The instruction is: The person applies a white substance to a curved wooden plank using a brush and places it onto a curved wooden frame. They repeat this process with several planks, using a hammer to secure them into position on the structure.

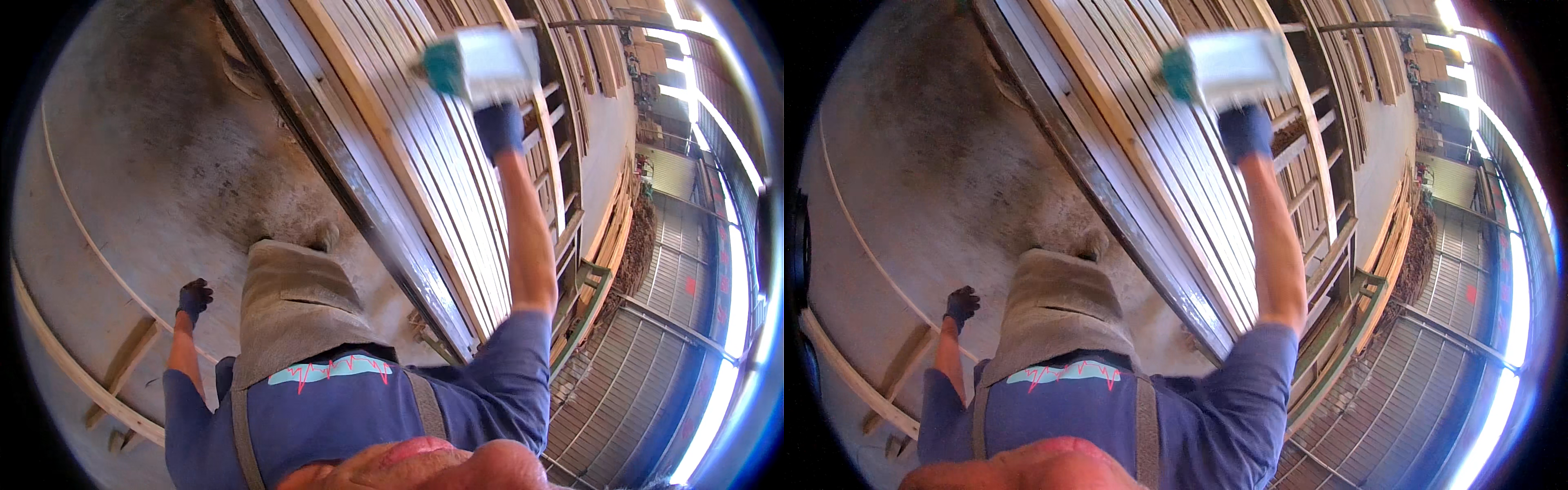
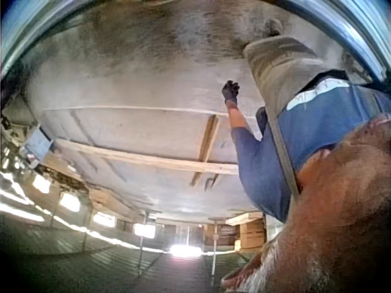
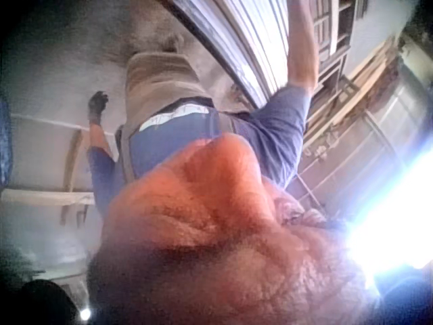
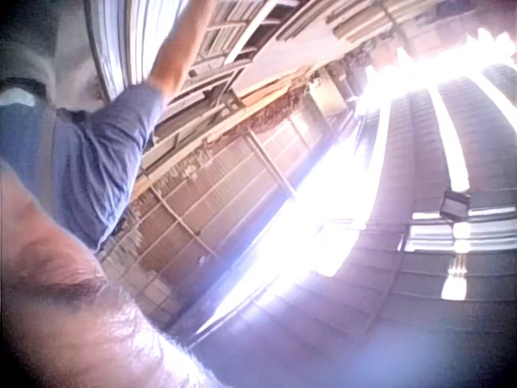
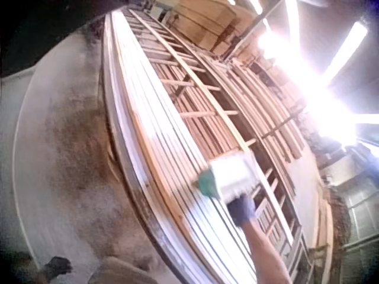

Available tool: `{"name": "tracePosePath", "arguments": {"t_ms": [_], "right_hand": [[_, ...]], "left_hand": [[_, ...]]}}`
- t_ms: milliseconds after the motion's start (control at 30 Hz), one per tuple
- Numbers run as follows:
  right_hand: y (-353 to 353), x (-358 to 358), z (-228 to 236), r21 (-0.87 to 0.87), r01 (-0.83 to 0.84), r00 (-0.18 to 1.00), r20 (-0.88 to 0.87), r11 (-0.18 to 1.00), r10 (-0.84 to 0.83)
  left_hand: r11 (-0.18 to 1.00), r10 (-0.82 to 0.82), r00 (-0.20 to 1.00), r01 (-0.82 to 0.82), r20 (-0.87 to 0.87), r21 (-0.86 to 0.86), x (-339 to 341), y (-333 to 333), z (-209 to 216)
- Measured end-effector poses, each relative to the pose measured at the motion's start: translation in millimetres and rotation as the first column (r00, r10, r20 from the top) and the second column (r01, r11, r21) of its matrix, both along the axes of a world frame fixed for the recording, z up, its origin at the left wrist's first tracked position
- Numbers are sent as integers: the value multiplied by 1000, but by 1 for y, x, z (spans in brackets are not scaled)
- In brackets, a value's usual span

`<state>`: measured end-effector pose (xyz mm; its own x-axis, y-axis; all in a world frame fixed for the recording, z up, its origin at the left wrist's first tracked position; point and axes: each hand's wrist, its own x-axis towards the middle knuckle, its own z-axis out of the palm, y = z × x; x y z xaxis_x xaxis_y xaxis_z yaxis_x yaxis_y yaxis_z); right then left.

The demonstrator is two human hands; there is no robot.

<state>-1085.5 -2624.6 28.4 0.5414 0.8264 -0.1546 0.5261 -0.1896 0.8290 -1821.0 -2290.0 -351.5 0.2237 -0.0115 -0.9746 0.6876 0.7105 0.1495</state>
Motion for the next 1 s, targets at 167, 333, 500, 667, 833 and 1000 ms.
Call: {"name": "tracePosePath", "arguments": {"t_ms": [167,333,500,667,833,1000], "right_hand": [[165,43,7,652,331,828,-547,682,121],[104,23,19,660,329,787,-587,675,190],[-120,-35,-3,614,386,668,-701,689,251],[-425,-133,-13,485,787,347,-859,381,377],[-665,-271,11,498,741,521,-850,450,84],[-806,-389,37,305,949,307,-952,76,-14]], "left_hand": [[975,-33,996,14,86,220,32,-15,-5],[934,56,967,-138,248,329,77,-88,73],[907,-88,972,-12,218,421,26,-198,51],[936,-118,975,46,187,348,31,-330,64],[835,-501,859,445,110,324,13,-415,80],[889,-384,913,326,135,323,31,-434,98]]}}
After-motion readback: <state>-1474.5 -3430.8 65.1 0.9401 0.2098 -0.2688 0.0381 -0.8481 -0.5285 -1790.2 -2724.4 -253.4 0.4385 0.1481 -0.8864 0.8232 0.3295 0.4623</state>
